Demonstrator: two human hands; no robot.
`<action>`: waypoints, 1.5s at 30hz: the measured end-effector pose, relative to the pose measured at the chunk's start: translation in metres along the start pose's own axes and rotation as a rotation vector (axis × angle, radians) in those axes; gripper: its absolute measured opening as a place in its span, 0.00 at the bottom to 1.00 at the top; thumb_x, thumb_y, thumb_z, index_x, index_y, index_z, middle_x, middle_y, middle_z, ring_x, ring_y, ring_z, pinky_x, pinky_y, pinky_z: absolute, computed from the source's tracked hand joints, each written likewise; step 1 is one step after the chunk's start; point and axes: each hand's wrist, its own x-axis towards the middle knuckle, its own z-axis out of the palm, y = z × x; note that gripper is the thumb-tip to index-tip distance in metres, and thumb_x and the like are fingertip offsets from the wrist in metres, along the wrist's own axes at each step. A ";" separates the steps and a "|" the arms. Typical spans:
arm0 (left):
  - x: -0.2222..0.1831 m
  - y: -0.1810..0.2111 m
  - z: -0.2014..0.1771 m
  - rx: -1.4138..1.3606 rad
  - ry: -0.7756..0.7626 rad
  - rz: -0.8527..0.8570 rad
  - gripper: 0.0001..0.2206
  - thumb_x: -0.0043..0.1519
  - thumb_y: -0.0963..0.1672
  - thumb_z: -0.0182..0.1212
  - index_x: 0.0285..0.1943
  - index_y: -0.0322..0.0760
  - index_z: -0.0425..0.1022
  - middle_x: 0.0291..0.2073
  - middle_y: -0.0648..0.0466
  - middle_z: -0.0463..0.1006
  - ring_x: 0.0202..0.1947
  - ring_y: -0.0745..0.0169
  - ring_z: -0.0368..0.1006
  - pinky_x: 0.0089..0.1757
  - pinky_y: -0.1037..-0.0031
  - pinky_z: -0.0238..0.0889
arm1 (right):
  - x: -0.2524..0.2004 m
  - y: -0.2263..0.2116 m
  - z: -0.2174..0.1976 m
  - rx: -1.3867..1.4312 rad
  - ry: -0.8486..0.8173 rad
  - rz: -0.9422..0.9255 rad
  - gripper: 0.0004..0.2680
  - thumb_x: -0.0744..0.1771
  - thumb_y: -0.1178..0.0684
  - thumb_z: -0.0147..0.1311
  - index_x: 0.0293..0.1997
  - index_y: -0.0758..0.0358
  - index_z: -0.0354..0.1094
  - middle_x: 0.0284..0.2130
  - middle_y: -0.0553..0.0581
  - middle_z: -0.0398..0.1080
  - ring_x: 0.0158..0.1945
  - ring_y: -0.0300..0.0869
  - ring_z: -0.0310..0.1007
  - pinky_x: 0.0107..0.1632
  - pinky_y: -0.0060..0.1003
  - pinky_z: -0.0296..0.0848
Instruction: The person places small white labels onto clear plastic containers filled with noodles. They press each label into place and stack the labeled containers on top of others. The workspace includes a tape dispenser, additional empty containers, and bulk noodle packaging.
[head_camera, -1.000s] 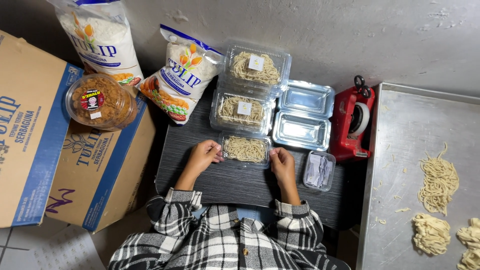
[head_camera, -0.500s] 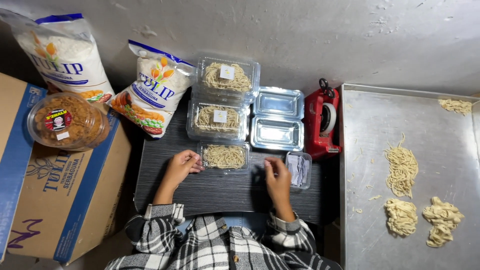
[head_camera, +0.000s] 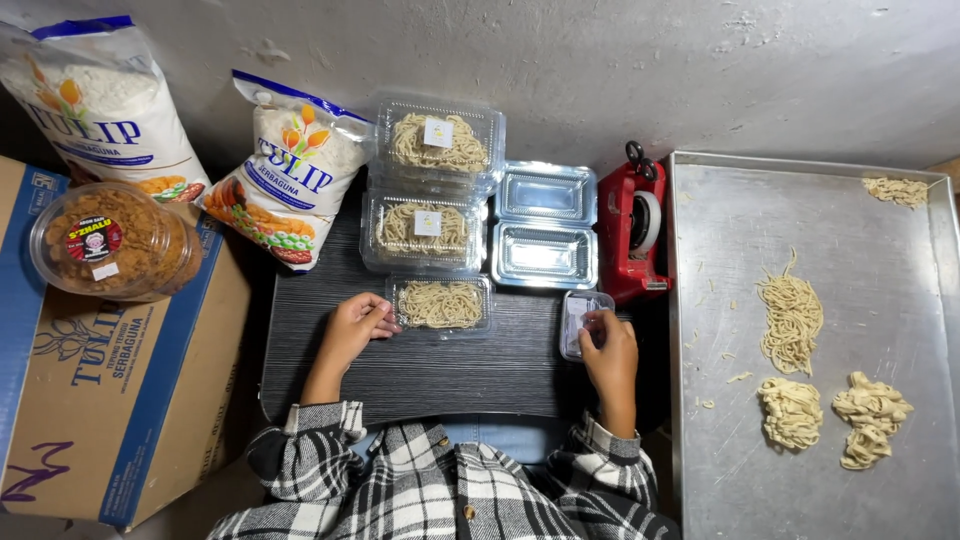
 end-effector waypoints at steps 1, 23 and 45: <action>0.001 -0.002 0.000 0.002 0.000 0.000 0.09 0.67 0.41 0.57 0.45 0.22 0.74 0.35 0.31 0.78 0.33 0.41 0.81 0.38 0.58 0.77 | 0.000 -0.001 0.004 0.001 0.001 0.001 0.08 0.62 0.55 0.63 0.42 0.52 0.74 0.30 0.52 0.77 0.41 0.50 0.72 0.48 0.44 0.72; -0.001 -0.002 0.001 0.010 0.009 0.039 0.09 0.67 0.41 0.57 0.44 0.23 0.75 0.33 0.33 0.79 0.32 0.45 0.81 0.37 0.60 0.78 | 0.016 0.032 0.006 0.292 0.122 0.112 0.05 0.64 0.54 0.65 0.41 0.49 0.78 0.25 0.51 0.76 0.28 0.36 0.68 0.35 0.29 0.66; -0.001 -0.002 0.001 0.018 0.001 0.051 0.08 0.67 0.41 0.57 0.44 0.23 0.74 0.33 0.33 0.79 0.32 0.43 0.81 0.36 0.60 0.78 | 0.004 0.014 -0.012 0.602 0.095 0.115 0.08 0.63 0.61 0.63 0.44 0.60 0.75 0.29 0.53 0.76 0.30 0.32 0.66 0.39 0.27 0.70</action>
